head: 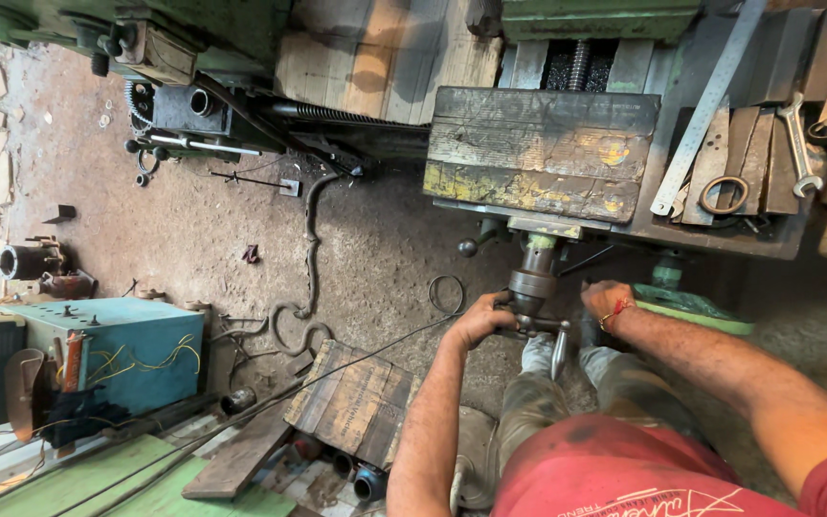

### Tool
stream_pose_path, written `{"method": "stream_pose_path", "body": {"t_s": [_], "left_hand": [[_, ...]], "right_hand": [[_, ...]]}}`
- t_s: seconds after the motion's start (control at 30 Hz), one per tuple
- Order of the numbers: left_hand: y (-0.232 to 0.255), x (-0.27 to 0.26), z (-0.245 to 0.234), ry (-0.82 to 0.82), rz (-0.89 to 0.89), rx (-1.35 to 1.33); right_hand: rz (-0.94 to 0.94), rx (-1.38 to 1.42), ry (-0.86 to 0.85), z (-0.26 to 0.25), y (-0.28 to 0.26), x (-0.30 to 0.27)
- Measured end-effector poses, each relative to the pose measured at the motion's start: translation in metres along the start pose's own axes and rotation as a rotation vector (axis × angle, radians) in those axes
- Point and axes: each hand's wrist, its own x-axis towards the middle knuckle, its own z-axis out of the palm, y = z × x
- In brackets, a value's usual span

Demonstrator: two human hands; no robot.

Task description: The person operates a vertical milling machine, using both hands to turn the handwheels and levers to adjust the machine's position. The person is wearing a red t-shirt and grey pants.

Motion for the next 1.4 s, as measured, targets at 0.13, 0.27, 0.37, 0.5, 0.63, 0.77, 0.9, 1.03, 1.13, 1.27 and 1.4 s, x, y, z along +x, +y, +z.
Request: {"method": "stream_pose_path", "body": {"t_s": [0.13, 0.27, 0.37, 0.5, 0.63, 0.77, 0.9, 1.03, 1.13, 1.27, 1.4], "left_hand": [[-0.001, 0.001, -0.002, -0.032, -0.050, -0.129], [0.000, 0.001, -0.003, -0.071, -0.060, -0.186], [0.000, 0.002, -0.003, -0.092, -0.063, -0.203], [0.003, 0.002, -0.004, -0.137, -0.136, -0.319], [0.023, 0.000, 0.003, 0.060, -0.028, 0.232], [0.057, -0.007, 0.049, 0.373, -0.109, 0.975], [0.063, -0.004, 0.081, 0.655, -0.085, 1.118], [0.046, -0.003, 0.073, 0.680, 0.104, 1.160], [0.040, -0.001, 0.064, 0.683, 0.172, 1.171], [0.040, -0.001, 0.062, 0.660, 0.158, 1.158], [0.043, -0.002, 0.061, 0.650, 0.151, 1.146]], "right_hand": [[-0.004, 0.019, -0.012, 0.000, 0.000, 0.000], [0.003, 0.025, -0.067, -0.001, 0.000, 0.002], [0.008, 0.045, -0.085, -0.002, 0.001, 0.003], [0.029, 0.025, -0.051, -0.004, -0.001, 0.002], [0.011, -0.008, 0.013, -0.010, 0.000, 0.002], [0.048, 0.049, -0.055, -0.012, -0.001, 0.004], [0.062, 0.067, -0.087, -0.013, 0.000, 0.005], [0.023, 0.025, -0.024, -0.001, -0.001, 0.001], [-0.004, -0.027, 0.028, 0.011, -0.004, 0.003], [0.003, 0.021, -0.008, 0.011, -0.003, 0.003], [0.010, 0.002, -0.069, -0.003, -0.002, 0.004]]}}
